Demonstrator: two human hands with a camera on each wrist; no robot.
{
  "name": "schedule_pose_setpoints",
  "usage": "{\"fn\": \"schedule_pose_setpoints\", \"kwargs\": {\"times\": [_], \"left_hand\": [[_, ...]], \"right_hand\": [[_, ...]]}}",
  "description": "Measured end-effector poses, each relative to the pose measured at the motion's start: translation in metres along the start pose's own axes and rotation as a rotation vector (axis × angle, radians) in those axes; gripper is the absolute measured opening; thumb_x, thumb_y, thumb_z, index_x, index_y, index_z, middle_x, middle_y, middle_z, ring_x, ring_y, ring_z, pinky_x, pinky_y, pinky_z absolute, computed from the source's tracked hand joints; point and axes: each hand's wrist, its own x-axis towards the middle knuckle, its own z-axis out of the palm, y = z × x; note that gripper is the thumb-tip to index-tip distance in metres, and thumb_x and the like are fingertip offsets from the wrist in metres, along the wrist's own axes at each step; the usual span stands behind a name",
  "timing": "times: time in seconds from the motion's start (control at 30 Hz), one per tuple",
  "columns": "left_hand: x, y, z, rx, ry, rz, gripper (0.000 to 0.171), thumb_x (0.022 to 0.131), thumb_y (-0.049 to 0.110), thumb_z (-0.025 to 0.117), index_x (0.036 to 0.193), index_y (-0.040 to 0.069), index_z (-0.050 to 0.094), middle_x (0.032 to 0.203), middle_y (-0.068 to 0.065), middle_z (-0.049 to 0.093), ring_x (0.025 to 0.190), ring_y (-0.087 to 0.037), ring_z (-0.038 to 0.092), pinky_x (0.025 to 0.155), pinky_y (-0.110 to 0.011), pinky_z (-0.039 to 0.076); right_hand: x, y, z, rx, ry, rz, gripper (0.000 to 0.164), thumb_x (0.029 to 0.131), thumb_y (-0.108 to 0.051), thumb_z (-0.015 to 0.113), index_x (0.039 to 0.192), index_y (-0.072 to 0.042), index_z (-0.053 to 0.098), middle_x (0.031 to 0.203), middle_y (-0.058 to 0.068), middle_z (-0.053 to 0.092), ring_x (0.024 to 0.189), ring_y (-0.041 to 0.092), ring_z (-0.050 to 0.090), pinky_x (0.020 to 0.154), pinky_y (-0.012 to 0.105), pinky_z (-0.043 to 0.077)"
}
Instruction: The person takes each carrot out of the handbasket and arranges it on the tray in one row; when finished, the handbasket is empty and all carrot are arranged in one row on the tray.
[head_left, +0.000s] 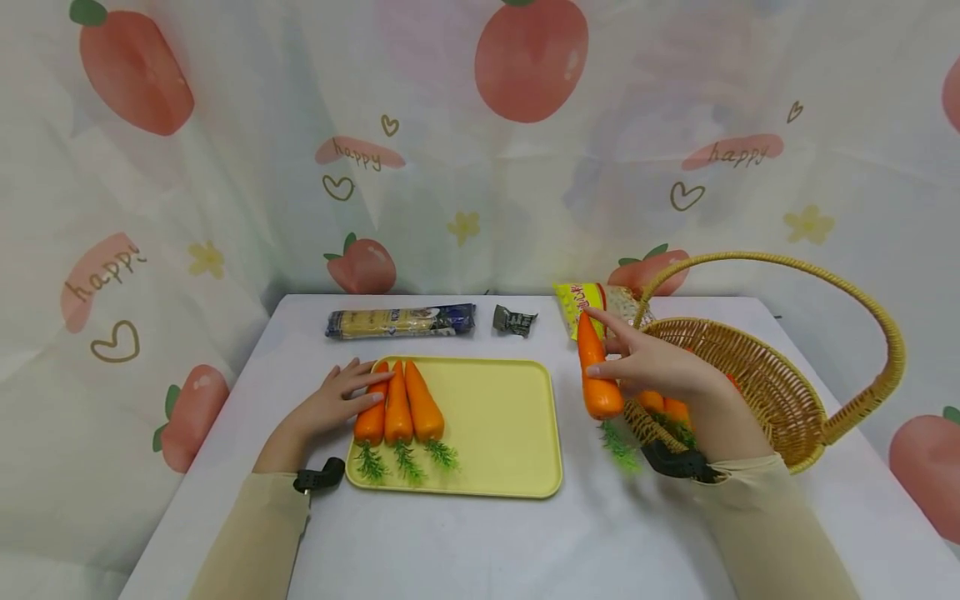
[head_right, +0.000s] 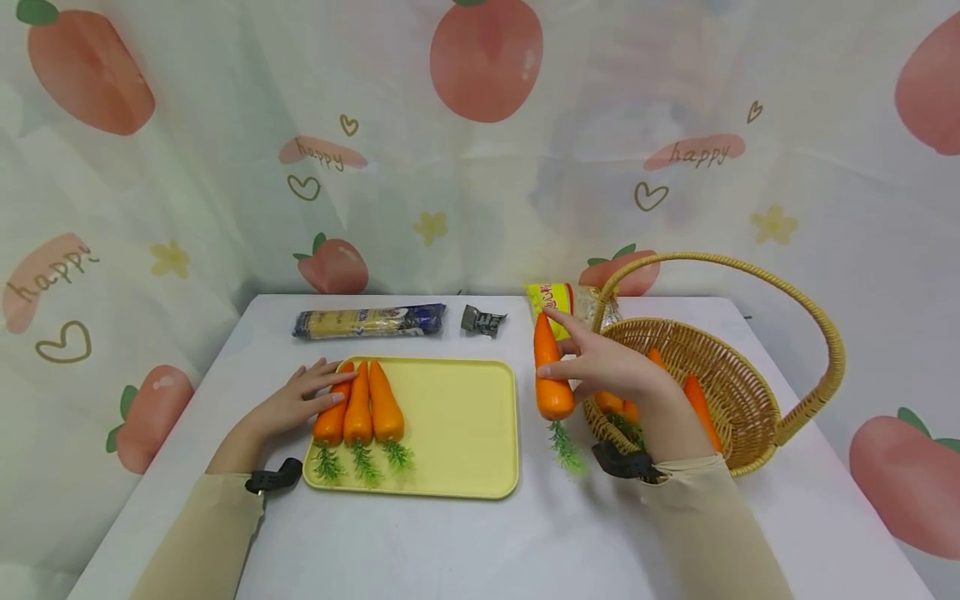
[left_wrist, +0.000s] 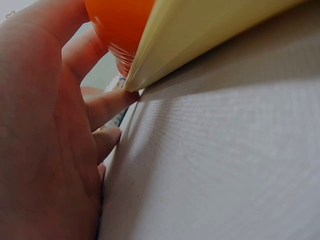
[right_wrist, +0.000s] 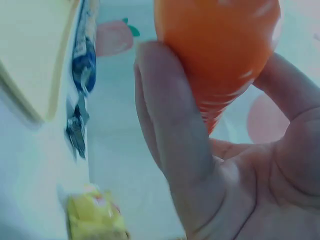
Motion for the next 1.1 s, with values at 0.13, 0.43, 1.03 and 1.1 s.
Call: {"fn": "schedule_pose_setpoints", "kwargs": {"times": [0.13, 0.43, 1.03, 1.1], "left_hand": [[0.009, -0.024, 0.002, -0.011, -0.025, 0.030, 0.052, 0.095, 0.055, 0.055, 0.143, 0.034, 0.053, 0.162, -0.016, 0.028, 0.153, -0.042, 0.004, 0.121, -0.061, -0.008], [0.009, -0.019, 0.003, 0.006, -0.014, -0.007, 0.052, 0.096, 0.053, 0.056, 0.143, 0.032, 0.054, 0.162, -0.015, 0.029, 0.154, -0.040, 0.005, 0.122, -0.060, -0.008], [0.007, -0.017, 0.003, -0.001, -0.009, -0.022, 0.052, 0.095, 0.057, 0.056, 0.142, 0.036, 0.053, 0.162, -0.013, 0.028, 0.154, -0.038, 0.004, 0.123, -0.058, -0.008], [0.008, -0.017, 0.003, 0.001, -0.007, -0.022, 0.052, 0.094, 0.057, 0.056, 0.142, 0.037, 0.054, 0.162, -0.012, 0.029, 0.154, -0.038, 0.004, 0.123, -0.057, -0.008]], "right_hand": [[0.015, -0.002, 0.009, 0.004, -0.022, -0.013, 0.100, 0.089, -0.026, 0.075, 0.156, -0.046, 0.004, 0.148, 0.027, 0.037, 0.098, 0.030, 0.069, 0.076, 0.046, 0.061], [0.045, -0.007, 0.030, 0.006, -0.067, 0.011, 0.098, 0.089, -0.028, 0.075, 0.156, -0.046, 0.006, 0.146, 0.024, 0.041, 0.099, 0.030, 0.068, 0.079, 0.047, 0.061], [0.109, -0.007, 0.087, 0.081, -0.189, 0.024, 0.096, 0.092, -0.019, 0.071, 0.157, -0.043, 0.006, 0.138, 0.024, 0.052, 0.094, 0.029, 0.069, 0.076, 0.047, 0.062], [0.115, -0.008, 0.092, 0.084, -0.191, 0.035, 0.095, 0.091, -0.018, 0.072, 0.157, -0.043, 0.008, 0.140, 0.022, 0.050, 0.094, 0.030, 0.069, 0.076, 0.047, 0.062]]}}
